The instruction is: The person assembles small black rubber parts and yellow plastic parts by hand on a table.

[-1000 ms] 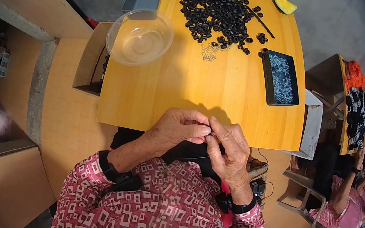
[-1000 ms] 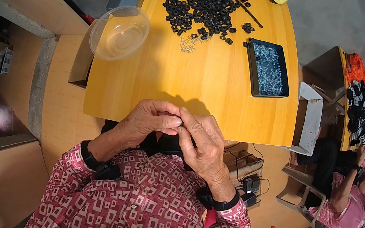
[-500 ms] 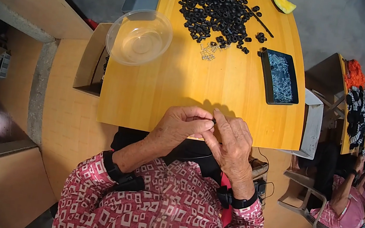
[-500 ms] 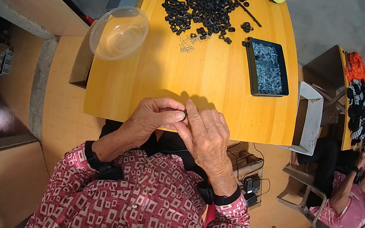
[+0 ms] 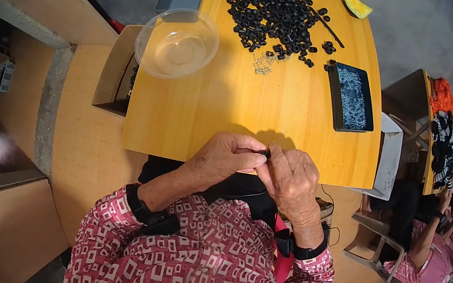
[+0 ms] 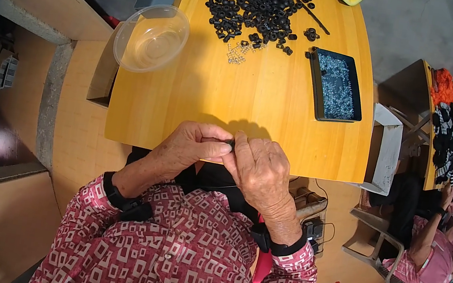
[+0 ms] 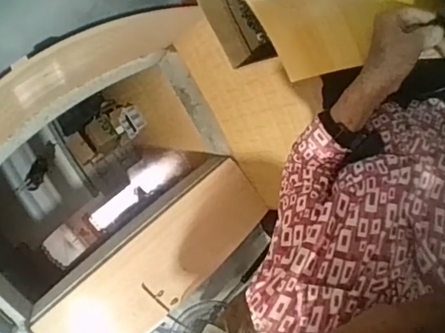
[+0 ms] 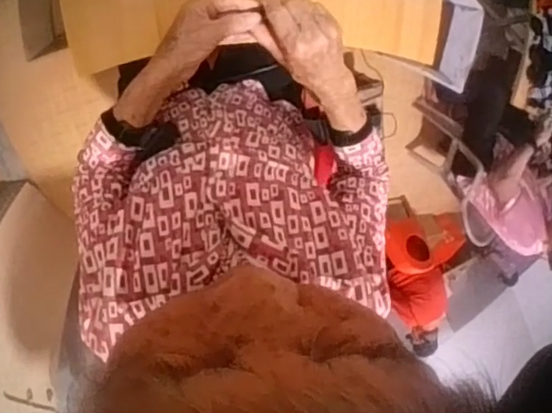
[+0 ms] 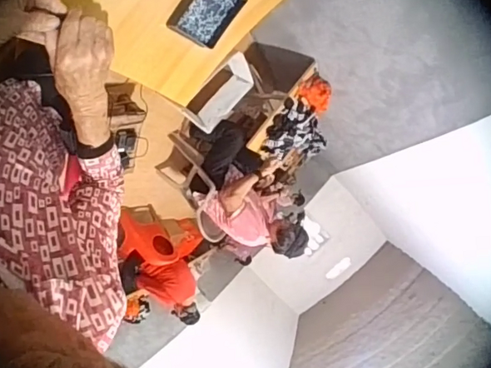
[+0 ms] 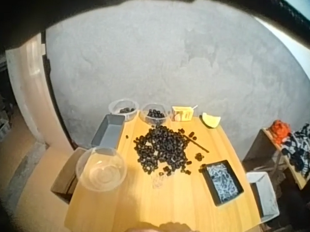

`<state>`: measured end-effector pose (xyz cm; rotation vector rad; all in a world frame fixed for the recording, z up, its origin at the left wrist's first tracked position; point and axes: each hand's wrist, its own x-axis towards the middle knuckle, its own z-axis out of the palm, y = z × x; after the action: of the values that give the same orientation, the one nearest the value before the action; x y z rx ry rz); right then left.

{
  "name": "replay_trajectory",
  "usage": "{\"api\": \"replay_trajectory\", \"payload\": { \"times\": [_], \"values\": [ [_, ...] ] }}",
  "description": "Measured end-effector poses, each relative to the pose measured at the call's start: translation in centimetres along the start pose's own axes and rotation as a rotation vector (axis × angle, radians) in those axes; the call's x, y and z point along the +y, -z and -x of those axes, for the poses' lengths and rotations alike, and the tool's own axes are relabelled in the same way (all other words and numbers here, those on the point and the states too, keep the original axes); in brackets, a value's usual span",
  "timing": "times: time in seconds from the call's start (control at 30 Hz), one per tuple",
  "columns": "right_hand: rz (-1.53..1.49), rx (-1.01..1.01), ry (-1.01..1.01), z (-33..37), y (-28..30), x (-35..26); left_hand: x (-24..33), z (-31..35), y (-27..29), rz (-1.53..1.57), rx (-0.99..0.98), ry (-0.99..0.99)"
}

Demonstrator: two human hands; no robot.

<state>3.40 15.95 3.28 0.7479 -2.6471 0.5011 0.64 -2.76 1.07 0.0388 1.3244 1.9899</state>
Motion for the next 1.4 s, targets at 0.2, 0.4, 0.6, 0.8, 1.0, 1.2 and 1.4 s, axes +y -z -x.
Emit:
{"api": "replay_trajectory", "payload": {
  "times": [0.2,0.4,0.6,0.8,1.0,1.2,1.4],
  "values": [
    [0.039,-0.012,-0.01,-0.1,0.1,-0.5,-0.9,-0.1,-0.3,-0.095,0.071,-0.097],
    [0.003,0.05,-0.027,0.1,-0.4,-0.2,-0.2,-0.3,-0.4,-0.052,0.097,-0.048],
    [-0.107,0.043,-0.084,-0.4,-0.8,-0.5,-0.6,-1.7,-1.2,0.035,0.179,-0.163],
    [-0.195,0.006,-0.066,-0.5,-1.6,-0.8,-0.9,-2.3,-3.0,-0.06,0.122,-0.262],
    [-0.177,0.019,-0.045,-0.4,-2.2,-0.8,-0.6,-2.2,-3.9,-0.013,0.217,-0.383],
    [-0.016,0.072,-0.064,-1.0,-0.4,0.3,-1.4,-2.3,-2.4,0.018,0.276,-0.248],
    [0.091,0.085,-0.011,-1.1,0.0,0.2,0.8,-2.2,-0.2,-0.171,0.061,-0.059]
  ]
}}
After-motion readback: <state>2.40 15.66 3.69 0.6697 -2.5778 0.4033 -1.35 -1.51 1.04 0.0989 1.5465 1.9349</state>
